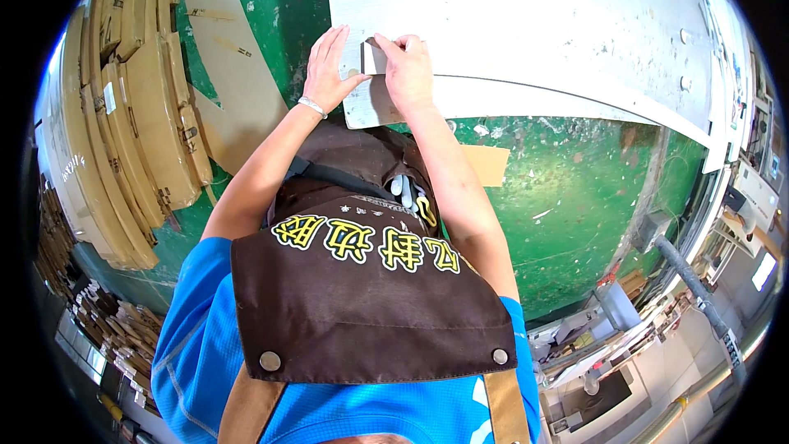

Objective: The person assembles a white wooden furniture frame on a workbench. They use a power drill to fasten long white strips to a larger panel, then apply a white substance from a small container to the edges of the strips using a small tool.

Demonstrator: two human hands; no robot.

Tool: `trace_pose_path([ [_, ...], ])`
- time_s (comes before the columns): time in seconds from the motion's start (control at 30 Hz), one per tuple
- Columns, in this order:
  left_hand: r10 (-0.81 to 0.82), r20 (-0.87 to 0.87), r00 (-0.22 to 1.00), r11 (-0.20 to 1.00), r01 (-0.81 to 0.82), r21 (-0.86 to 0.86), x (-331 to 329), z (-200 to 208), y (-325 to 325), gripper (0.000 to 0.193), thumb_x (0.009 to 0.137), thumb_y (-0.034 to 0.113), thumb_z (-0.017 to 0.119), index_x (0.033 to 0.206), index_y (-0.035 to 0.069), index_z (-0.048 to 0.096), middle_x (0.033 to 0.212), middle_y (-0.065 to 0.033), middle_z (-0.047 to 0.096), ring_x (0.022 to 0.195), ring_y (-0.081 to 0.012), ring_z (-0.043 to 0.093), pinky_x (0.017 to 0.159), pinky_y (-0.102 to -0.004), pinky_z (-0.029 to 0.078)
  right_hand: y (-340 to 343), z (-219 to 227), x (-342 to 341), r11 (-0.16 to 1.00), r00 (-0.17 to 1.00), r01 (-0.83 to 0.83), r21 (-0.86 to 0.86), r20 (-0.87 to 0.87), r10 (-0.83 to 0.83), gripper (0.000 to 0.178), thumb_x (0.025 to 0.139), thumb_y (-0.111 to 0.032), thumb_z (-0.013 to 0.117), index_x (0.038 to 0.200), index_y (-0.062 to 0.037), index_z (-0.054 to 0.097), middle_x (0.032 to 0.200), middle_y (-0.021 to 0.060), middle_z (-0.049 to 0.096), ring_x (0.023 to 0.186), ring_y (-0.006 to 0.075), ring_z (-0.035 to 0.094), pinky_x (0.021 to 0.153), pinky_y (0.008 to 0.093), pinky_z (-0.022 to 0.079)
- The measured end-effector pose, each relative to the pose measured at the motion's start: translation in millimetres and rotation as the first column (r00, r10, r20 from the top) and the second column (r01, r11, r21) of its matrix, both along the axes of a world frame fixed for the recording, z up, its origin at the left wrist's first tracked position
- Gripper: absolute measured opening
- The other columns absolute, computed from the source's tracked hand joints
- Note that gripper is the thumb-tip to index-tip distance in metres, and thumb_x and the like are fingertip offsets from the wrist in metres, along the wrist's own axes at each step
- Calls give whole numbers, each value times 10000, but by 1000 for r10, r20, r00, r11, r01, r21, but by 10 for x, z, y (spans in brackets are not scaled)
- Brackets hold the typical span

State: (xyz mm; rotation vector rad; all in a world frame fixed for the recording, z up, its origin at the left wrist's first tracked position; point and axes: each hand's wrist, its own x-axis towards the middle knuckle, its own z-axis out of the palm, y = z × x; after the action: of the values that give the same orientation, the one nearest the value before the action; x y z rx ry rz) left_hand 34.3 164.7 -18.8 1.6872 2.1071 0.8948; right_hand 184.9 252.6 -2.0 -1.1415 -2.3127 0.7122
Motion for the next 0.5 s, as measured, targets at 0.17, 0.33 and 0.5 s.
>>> trace_pose_path([
  [0.17,1,-1,1000,1000,-1,21,-26,-18,11,923,617,284,809,1391,91,344,1378,-111,392,1294,-295,338,1064,-411,293,12,-1,14,999,999,-36,14,-7,36,413,741,22,555,1072,-193,678,861,82,529,816,262,528,731,354,475],
  [0.33,4,-7,1000,1000,-4,11,-6,-19,11,930,607,277,810,1392,92,346,1378,-107,396,1290,-292,344,1061,-416,293,-33,54,-3,998,996,-20,54,87,15,388,763,-7,538,1071,-195,680,860,87,530,815,267,536,730,359,473],
  [0.5,4,-5,1000,1000,-4,9,5,-22,11,930,608,280,806,1395,100,346,1383,-97,398,1292,-283,343,1060,-421,291,-95,35,96,996,993,-71,56,96,65,371,765,-30,548,1065,-203,682,866,92,533,829,267,544,734,367,474],
])
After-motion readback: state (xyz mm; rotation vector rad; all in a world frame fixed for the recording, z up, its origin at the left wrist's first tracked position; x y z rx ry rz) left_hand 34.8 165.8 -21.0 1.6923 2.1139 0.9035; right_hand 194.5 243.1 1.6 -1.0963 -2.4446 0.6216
